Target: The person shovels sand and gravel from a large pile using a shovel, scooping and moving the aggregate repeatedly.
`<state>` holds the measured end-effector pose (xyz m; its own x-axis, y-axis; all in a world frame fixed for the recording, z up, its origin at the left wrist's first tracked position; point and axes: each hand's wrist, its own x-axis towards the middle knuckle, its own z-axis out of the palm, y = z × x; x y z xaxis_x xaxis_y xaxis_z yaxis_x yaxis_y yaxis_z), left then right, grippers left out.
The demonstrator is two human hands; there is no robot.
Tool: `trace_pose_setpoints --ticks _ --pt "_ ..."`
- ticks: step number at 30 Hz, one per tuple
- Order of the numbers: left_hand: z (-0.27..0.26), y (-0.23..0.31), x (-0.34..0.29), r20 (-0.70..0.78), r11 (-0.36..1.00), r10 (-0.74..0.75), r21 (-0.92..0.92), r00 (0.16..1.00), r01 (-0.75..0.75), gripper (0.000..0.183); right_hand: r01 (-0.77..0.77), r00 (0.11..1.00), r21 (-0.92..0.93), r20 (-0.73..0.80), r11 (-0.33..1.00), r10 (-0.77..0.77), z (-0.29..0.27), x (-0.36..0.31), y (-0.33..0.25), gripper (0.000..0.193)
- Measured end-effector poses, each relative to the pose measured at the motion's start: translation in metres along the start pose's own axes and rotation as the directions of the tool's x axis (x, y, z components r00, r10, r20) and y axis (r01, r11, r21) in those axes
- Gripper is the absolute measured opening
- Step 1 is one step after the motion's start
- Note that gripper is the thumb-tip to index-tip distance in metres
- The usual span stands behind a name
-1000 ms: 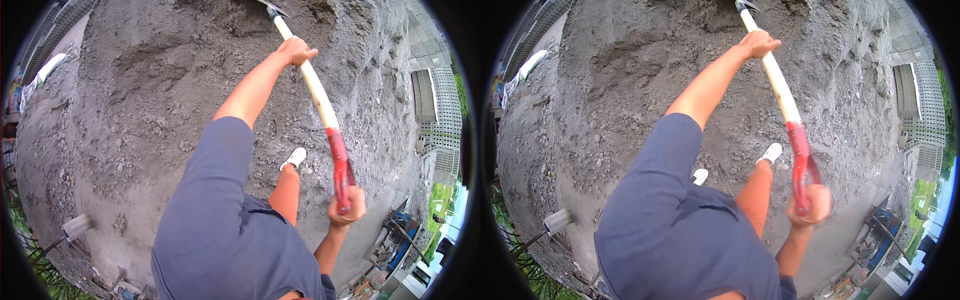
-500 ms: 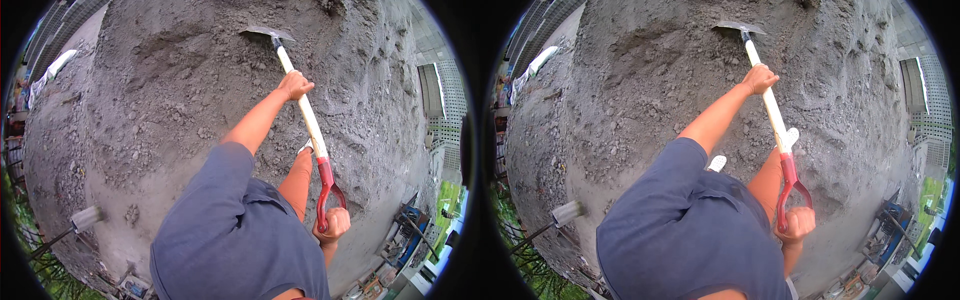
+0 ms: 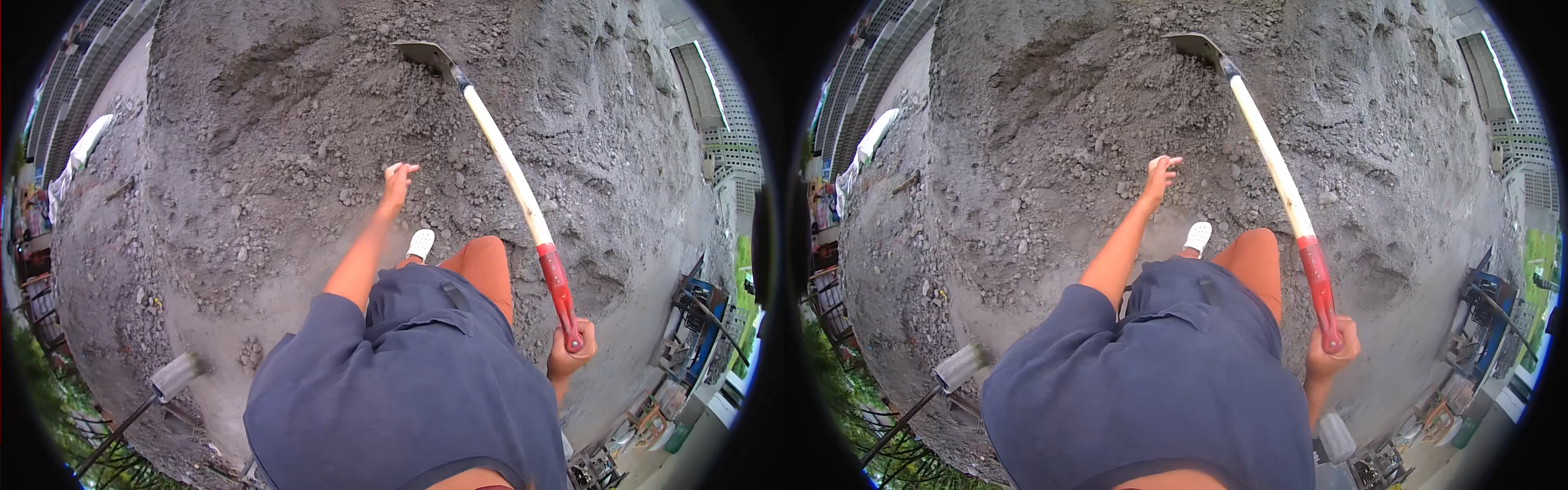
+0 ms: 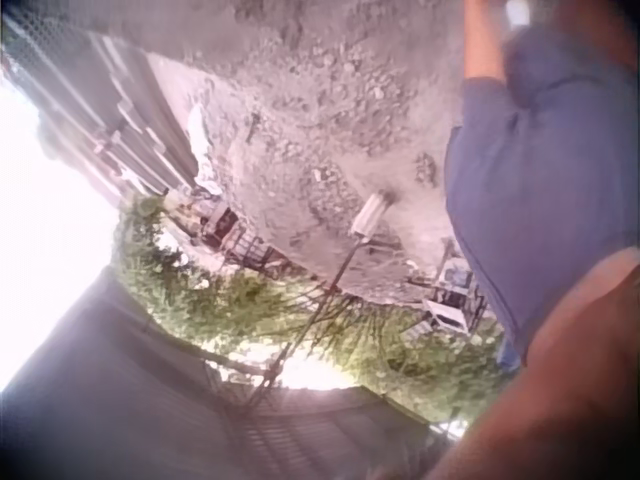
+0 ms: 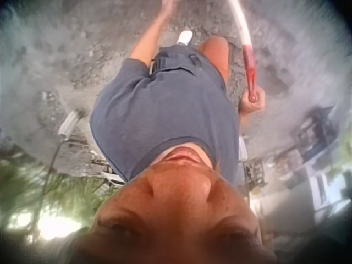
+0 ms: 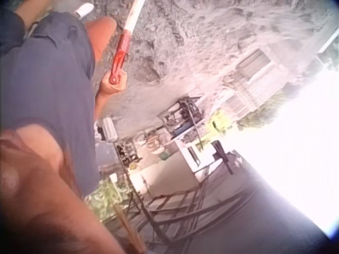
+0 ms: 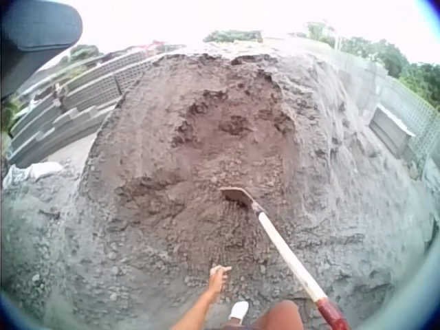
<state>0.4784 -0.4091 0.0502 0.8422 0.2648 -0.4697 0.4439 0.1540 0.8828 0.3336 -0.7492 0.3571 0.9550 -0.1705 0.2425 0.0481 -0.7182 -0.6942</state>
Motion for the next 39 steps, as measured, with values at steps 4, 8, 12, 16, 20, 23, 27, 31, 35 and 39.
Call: trace_pose_setpoints --ticks 4,8,12,16,20,23,27,31,35,39 --pt "-0.088 -0.042 -0.049 -0.093 0.968 -0.245 0.028 0.965 0.249 0.062 -0.162 0.985 0.067 -0.058 0.985 0.165 0.000 0.001 0.027 0.011" --pt "-0.135 -0.051 -0.064 -0.174 0.908 -0.405 0.037 0.898 0.417 0.071 -0.226 0.973 0.077 -0.020 0.971 0.228 -0.005 0.009 0.024 0.012" --pt "-0.067 -0.034 -0.030 -0.016 0.904 -0.426 0.023 0.905 0.426 0.076 -0.364 0.930 0.125 -0.008 0.923 0.368 -0.002 -0.006 0.017 0.010" --pt "0.090 0.031 -0.035 0.412 0.647 -0.466 -0.445 0.783 0.619 0.089 -0.332 0.941 0.203 -0.003 0.921 0.339 0.020 -0.051 -0.011 0.013" --pt "0.165 0.064 -0.041 0.592 0.382 -0.258 -0.663 0.763 0.644 0.082 -0.280 0.957 0.256 0.002 0.925 0.290 0.031 -0.097 -0.031 0.014" --pt "0.183 0.084 -0.096 0.514 0.524 -0.327 -0.600 0.793 0.605 0.065 -0.429 0.793 0.480 -0.205 0.765 0.573 0.010 -0.134 -0.041 0.017" --pt "0.185 0.055 -0.163 0.379 0.732 -0.428 -0.387 0.820 0.561 0.073 -0.417 0.530 0.849 -0.064 0.325 0.846 -0.012 -0.211 -0.050 0.017" --pt "0.146 0.010 -0.197 0.321 0.832 -0.434 -0.215 0.842 0.511 0.080 -0.308 0.409 0.951 0.100 0.035 0.907 -0.004 -0.269 -0.056 0.018" --pt "0.089 -0.038 -0.195 0.344 0.804 -0.533 -0.081 0.773 0.590 0.085 -0.349 0.410 0.930 0.259 -0.112 0.874 0.045 -0.290 -0.063 0.016" --pt "0.031 -0.085 -0.216 0.306 0.825 -0.528 -0.038 0.792 0.564 0.073 -0.320 0.298 0.834 0.539 -0.449 0.788 0.105 -0.297 -0.047 0.013"
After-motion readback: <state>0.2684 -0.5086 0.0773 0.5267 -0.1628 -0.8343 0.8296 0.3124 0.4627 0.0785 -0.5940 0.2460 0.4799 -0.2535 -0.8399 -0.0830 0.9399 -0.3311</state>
